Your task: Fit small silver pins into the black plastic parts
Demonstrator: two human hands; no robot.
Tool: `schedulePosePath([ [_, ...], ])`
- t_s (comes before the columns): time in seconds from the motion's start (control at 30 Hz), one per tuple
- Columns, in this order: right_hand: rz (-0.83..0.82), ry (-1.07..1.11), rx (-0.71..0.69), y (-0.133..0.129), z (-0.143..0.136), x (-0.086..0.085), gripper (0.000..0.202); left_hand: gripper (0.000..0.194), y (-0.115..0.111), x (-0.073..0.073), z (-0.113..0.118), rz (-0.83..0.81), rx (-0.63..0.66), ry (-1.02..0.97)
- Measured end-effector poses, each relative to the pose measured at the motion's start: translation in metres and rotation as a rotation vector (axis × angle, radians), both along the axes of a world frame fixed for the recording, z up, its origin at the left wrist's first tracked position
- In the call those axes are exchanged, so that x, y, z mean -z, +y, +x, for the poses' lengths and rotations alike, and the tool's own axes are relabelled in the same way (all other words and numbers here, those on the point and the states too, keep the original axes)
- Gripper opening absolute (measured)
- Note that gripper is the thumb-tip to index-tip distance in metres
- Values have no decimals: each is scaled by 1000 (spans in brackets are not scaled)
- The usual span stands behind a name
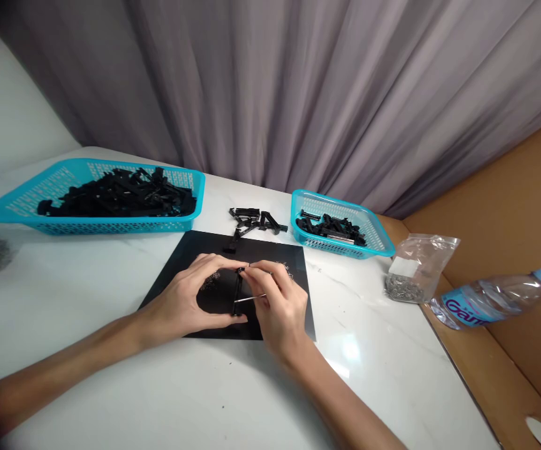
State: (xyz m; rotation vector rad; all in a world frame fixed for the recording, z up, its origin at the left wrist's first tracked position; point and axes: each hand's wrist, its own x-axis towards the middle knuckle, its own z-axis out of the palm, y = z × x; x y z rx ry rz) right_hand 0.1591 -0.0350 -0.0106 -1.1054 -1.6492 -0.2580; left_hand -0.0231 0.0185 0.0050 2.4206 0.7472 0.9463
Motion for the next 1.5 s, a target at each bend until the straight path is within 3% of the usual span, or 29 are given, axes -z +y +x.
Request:
schedulePosePath([
  [0.37,117,-237,112,1,4,14,34,60,1,2,0,53,-37,-24],
  [0.6,29,-196,23,0,2,21,60,58,2,-6,-3,78,-9,-44],
  [0.83,-19,-167,-72,-2,1,19,58,58,2,-8,-3,28,-26,-67],
  [0.93,-103,-22,-113,-3,-3,5,42,60,4,-12,-3,-54,-32,-66],
  [1.07,-333,315,-150,-6,-3,-14,21,62,5,-13,-4,-113,-13,-30],
  [1.17,-504,469,-144,-3,3,-20,20,61,4,-12,-4,-85,3,32],
  [1.27,-614,567,-256,3,10,-20,24,60,4,-11,-4,-60,18,52],
  [1.37,-677,650,-338,8,15,-22,24,60,5,-11,-4,-45,33,49],
  [1.5,-723,671,-339,8,17,-23,21,58,5,-8,-4,-46,52,71],
])
